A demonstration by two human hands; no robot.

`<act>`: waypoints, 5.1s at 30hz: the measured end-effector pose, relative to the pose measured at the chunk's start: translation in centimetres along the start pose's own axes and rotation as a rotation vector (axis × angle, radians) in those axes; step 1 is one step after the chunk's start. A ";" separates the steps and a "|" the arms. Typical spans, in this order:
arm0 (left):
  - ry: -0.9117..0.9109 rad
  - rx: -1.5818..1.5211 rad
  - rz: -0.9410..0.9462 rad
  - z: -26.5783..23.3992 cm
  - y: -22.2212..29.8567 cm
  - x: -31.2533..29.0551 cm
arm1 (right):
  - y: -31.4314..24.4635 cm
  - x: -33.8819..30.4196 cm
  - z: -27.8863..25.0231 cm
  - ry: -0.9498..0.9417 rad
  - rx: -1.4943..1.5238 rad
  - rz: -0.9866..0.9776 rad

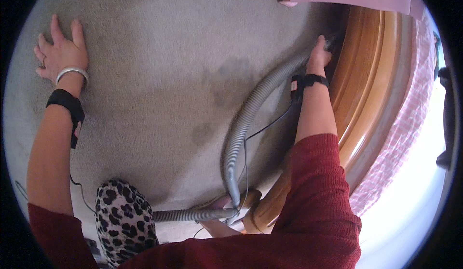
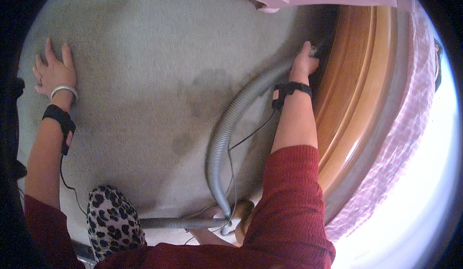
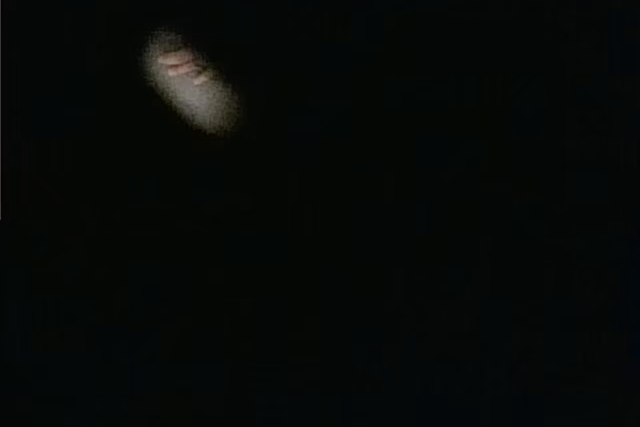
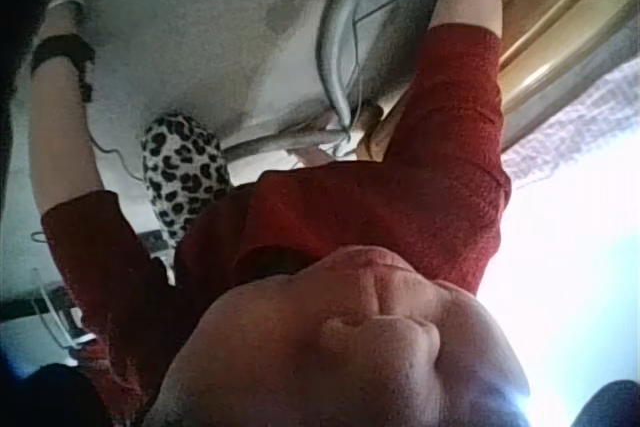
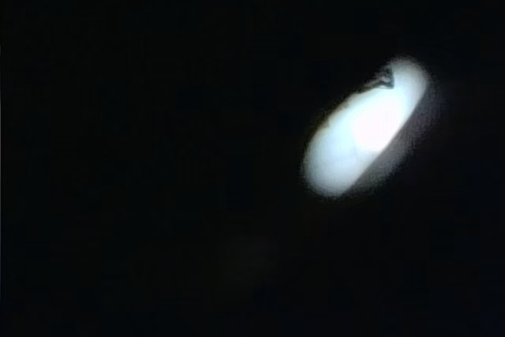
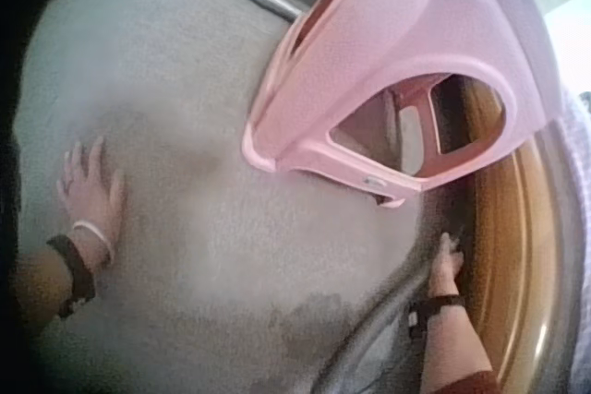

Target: The person vacuums a carpeted floor using a vacuum cleaner hose with a nozzle attachment. They move the nozzle back and forth across the carpet, focusing on areas near a wooden bed frame and a pink plastic stool.

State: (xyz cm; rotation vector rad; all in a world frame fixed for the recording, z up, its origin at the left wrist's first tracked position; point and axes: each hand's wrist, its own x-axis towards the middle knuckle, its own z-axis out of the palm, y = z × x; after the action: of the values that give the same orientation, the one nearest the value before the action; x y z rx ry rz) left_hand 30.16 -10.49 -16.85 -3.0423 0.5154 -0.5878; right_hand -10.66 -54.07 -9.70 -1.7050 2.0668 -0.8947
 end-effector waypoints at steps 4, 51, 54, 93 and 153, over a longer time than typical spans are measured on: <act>-0.031 0.081 -0.003 0.6 0.0 0.3 | 4.3 -8.0 -7.4 0.005 -0.118 -0.003; 0.032 0.079 0.030 3.1 -0.9 1.6 | 1.9 -10.5 -5.2 -0.055 0.177 0.128; 0.082 0.068 0.035 3.1 -0.9 1.6 | 1.3 -15.7 -7.7 -0.154 0.414 0.227; -0.027 0.062 -0.029 1.4 0.3 0.4 | -0.5 -15.1 -8.6 -0.225 0.625 0.422; 0.020 0.087 -0.004 2.5 -0.5 1.1 | 2.1 -9.1 -5.0 -0.312 0.979 0.443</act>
State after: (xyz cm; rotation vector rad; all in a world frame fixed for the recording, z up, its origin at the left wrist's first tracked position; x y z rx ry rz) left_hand 32.16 -10.48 -18.72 -2.9593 0.4713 -0.6241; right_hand -13.09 -43.79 -8.65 -0.7615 1.3285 -1.1187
